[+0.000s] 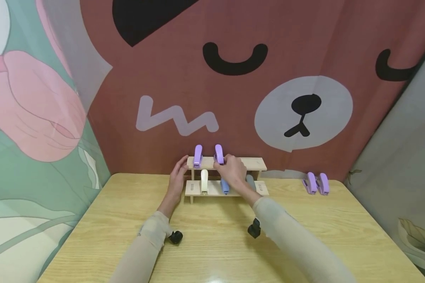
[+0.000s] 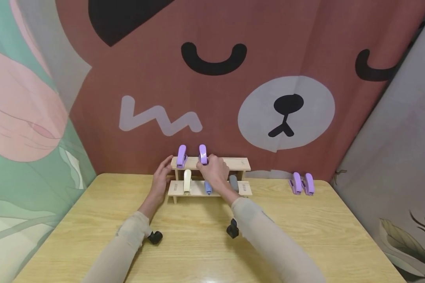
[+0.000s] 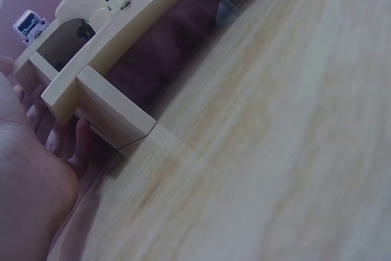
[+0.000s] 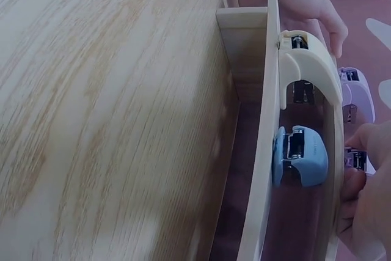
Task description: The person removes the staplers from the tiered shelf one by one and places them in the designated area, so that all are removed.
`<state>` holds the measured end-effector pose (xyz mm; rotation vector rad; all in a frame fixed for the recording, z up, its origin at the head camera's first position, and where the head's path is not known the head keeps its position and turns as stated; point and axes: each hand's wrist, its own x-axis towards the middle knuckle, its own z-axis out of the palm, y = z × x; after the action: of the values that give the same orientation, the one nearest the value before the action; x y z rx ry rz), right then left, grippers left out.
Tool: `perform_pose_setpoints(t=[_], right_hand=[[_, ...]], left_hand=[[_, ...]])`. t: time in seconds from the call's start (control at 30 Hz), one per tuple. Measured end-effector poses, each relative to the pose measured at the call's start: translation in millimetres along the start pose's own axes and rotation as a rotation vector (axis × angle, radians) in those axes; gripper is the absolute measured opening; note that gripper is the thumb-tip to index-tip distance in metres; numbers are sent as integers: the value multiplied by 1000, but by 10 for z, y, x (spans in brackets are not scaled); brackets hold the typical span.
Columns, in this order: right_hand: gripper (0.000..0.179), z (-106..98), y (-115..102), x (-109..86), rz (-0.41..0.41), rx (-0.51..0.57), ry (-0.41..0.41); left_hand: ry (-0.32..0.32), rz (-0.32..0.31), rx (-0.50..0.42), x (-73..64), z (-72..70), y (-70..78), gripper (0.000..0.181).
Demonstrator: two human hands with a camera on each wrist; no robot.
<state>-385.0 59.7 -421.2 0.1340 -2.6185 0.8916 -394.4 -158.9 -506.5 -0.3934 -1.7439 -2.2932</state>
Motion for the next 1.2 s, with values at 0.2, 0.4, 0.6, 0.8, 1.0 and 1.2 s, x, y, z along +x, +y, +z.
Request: perform_pose_setpoints(t=[0.2, 0.4, 0.6, 0.8, 1.0, 1.2], right_hand=[[32, -2, 36, -1, -12, 5, 3], [30, -43, 80, -46, -16, 28, -15], [27, -145, 99, -83, -58, 75, -8], [30, -295, 111, -134, -76, 91, 16], [33, -440, 199, -243, -51, 110, 57], [33, -564, 346, -364, -52, 165, 65]], left_hand=[[-8, -4, 22, -91, 62, 208, 47], [-5, -5, 9, -22, 16, -26, 46], [24, 16, 14, 6, 17, -69, 44], [36, 47, 16, 31, 19, -50, 43], [47, 44, 21, 34, 31, -43, 43], [42, 32, 30, 5, 24, -47, 43]])
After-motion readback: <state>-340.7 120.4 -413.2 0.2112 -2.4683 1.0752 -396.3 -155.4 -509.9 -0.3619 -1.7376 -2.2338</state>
